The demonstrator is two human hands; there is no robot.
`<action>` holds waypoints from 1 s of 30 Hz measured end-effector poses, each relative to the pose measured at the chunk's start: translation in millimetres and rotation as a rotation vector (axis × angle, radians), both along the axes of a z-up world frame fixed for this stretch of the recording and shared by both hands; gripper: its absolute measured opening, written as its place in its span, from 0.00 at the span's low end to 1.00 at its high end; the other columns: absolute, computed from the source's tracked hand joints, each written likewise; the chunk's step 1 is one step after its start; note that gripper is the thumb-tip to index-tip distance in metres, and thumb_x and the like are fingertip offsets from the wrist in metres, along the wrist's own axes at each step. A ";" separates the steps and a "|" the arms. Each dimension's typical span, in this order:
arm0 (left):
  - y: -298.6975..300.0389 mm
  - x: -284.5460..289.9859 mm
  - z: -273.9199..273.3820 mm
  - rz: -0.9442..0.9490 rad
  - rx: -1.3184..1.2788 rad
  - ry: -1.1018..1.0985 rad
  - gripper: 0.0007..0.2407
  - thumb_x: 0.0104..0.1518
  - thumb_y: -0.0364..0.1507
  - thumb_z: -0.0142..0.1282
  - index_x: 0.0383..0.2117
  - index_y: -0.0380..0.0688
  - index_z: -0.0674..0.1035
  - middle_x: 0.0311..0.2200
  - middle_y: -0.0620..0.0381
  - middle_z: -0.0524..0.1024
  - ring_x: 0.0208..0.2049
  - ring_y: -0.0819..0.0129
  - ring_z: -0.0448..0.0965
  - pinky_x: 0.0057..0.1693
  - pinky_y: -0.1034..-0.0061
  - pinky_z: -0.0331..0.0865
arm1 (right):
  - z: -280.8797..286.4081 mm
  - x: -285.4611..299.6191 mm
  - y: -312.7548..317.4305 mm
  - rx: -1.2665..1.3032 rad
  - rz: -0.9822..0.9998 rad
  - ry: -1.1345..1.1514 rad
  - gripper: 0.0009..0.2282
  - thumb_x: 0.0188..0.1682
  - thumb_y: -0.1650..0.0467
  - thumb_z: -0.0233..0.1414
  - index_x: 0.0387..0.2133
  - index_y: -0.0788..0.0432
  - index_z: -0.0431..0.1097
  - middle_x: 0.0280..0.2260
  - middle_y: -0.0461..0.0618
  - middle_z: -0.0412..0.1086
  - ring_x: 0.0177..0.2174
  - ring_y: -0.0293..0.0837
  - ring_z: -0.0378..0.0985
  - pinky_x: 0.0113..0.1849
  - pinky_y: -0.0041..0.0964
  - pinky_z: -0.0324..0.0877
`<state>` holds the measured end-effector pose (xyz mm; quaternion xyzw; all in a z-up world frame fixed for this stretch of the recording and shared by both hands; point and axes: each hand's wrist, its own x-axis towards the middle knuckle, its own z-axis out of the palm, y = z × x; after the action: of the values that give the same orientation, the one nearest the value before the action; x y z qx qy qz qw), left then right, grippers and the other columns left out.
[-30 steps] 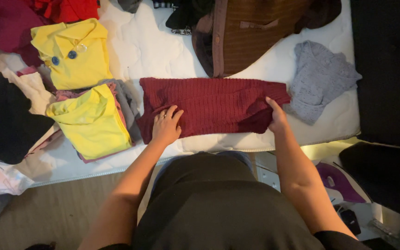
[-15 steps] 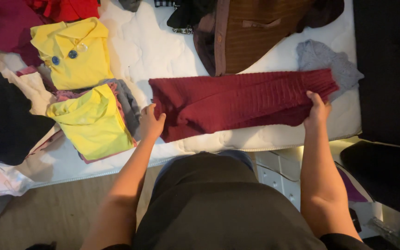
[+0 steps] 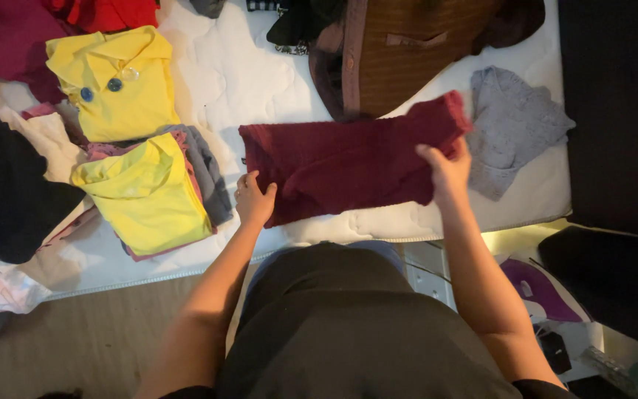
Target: The person folds a maroon sweater, a pair of grey pants, and a teal shirt on a bed. They smooth out each garment, fold the sides and ends, and place the finished items into a neat stack.
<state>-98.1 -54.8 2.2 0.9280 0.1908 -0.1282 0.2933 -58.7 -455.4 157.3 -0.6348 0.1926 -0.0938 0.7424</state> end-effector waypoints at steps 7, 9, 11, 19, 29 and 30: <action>35.7 3.4 -40.4 0.170 -0.298 -0.025 0.27 0.58 0.42 0.62 0.61 0.45 0.69 0.59 0.43 0.70 0.58 0.50 0.74 0.62 0.60 0.68 | 19.0 -0.5 94.0 -0.024 0.227 0.130 0.26 0.39 0.79 0.62 0.54 0.63 0.64 0.45 0.55 0.76 0.43 0.47 0.81 0.47 0.44 0.78; 41.2 7.1 -23.9 0.214 -0.391 0.064 0.28 0.58 0.44 0.60 0.63 0.45 0.69 0.59 0.45 0.73 0.58 0.54 0.76 0.63 0.63 0.69 | 29.5 -1.7 128.8 -0.070 0.275 0.178 0.26 0.39 0.78 0.64 0.53 0.63 0.64 0.46 0.56 0.76 0.43 0.48 0.82 0.47 0.44 0.78; 40.7 11.8 10.7 0.394 -0.801 0.216 0.32 0.54 0.50 0.52 0.63 0.48 0.65 0.59 0.47 0.72 0.56 0.51 0.74 0.55 0.57 0.70 | 52.7 -3.2 169.6 -0.203 0.383 0.253 0.28 0.38 0.69 0.66 0.51 0.62 0.63 0.44 0.57 0.77 0.42 0.48 0.83 0.45 0.44 0.80; 72.7 -9.0 -101.7 0.323 -0.742 0.149 0.36 0.57 0.62 0.40 0.62 0.48 0.71 0.60 0.55 0.70 0.62 0.58 0.67 0.61 0.53 0.63 | -31.8 -32.6 229.2 -0.882 0.874 0.190 0.33 0.41 0.58 0.66 0.58 0.59 0.63 0.55 0.63 0.65 0.55 0.59 0.69 0.53 0.53 0.69; 5.6 10.0 -31.7 0.630 -1.284 0.468 0.19 0.52 0.38 0.62 0.49 0.47 0.78 0.44 0.53 0.80 0.43 0.56 0.81 0.47 0.57 0.75 | -28.2 -56.5 219.4 -1.379 1.073 0.140 0.61 0.19 0.61 0.74 0.70 0.48 0.40 0.69 0.61 0.40 0.63 0.63 0.51 0.54 0.60 0.61; 0.2 10.4 -35.8 0.624 -1.281 0.470 0.19 0.52 0.38 0.62 0.49 0.47 0.78 0.44 0.53 0.80 0.43 0.56 0.81 0.47 0.57 0.75 | -31.2 -58.1 218.5 -1.378 1.066 0.143 0.61 0.19 0.61 0.74 0.70 0.48 0.40 0.69 0.61 0.40 0.63 0.63 0.51 0.54 0.60 0.61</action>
<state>-87.7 -54.5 -33.6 0.4267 0.3906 -0.3199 0.7504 -116.8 -236.9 126.1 -0.9521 -0.1835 0.2104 0.1245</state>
